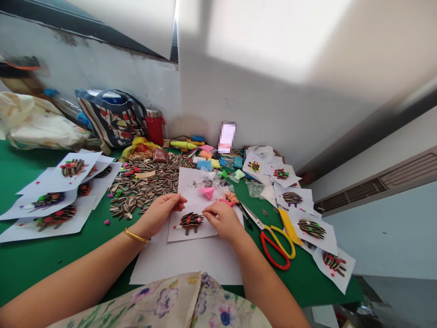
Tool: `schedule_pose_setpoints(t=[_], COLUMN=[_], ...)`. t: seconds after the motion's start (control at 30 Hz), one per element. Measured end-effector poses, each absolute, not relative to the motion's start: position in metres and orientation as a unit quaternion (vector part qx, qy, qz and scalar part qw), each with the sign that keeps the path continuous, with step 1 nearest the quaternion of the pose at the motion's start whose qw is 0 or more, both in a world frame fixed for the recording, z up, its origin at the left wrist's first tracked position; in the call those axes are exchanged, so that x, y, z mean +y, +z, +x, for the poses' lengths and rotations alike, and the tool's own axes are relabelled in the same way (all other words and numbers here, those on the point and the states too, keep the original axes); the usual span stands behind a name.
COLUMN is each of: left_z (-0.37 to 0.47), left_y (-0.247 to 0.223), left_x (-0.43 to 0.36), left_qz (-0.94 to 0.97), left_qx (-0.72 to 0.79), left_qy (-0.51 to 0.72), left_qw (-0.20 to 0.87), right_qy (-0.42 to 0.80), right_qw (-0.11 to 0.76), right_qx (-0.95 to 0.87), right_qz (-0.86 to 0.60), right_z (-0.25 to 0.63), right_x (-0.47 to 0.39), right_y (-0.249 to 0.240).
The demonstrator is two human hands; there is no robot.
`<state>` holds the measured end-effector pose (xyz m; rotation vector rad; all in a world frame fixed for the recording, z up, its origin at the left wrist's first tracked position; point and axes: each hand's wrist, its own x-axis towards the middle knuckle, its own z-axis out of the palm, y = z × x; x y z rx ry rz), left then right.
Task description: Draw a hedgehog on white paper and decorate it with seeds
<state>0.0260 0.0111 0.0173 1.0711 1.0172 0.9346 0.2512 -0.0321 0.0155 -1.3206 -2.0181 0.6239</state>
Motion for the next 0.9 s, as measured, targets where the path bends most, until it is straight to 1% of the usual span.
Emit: schedule_pose_setpoints(t=[0.07, 0.13, 0.3, 0.4, 0.47, 0.57, 0.63, 0.77, 0.83, 0.9], left_z=[0.026, 0.026, 0.026, 0.025, 0.025, 0.026, 0.026, 0.025, 0.024, 0.023], left_y=[0.017, 0.017, 0.015, 0.014, 0.014, 0.014, 0.013, 0.008, 0.006, 0.006], left_x=[0.011, 0.011, 0.012, 0.013, 0.013, 0.011, 0.010, 0.007, 0.006, 0.007], left_qz=[0.470, 0.469, 0.463, 0.475, 0.496, 0.545, 0.596, 0.702, 0.725, 0.732], left_qx=[0.447, 0.446, 0.445, 0.440, 0.437, 0.432, 0.423, 0.403, 0.402, 0.407], left_qy=[0.408, 0.408, 0.412, 0.408, 0.405, 0.408, 0.421, 0.437, 0.437, 0.436], left_qw=[0.643, 0.644, 0.647, 0.643, 0.632, 0.592, 0.537, 0.392, 0.349, 0.329], right_qy=[0.209, 0.155, -0.014, -0.057, -0.064, -0.048, -0.016, 0.033, 0.044, 0.053], right_qw=[0.326, 0.312, 0.213, 0.160, 0.152, 0.190, 0.222, 0.264, 0.276, 0.282], right_qx=[-0.765, -0.768, -0.757, -0.753, -0.757, -0.770, -0.786, -0.810, -0.815, -0.817], right_qz=[-0.515, -0.537, -0.617, -0.635, -0.632, -0.608, -0.577, -0.522, -0.508, -0.501], right_z=[0.253, 0.254, 0.248, 0.242, 0.239, 0.238, 0.236, 0.228, 0.225, 0.223], right_x=[-0.029, -0.022, 0.004, 0.017, 0.020, 0.015, 0.007, -0.008, -0.012, -0.013], right_y=[0.021, 0.028, 0.032, 0.025, 0.022, 0.026, 0.032, 0.039, 0.039, 0.038])
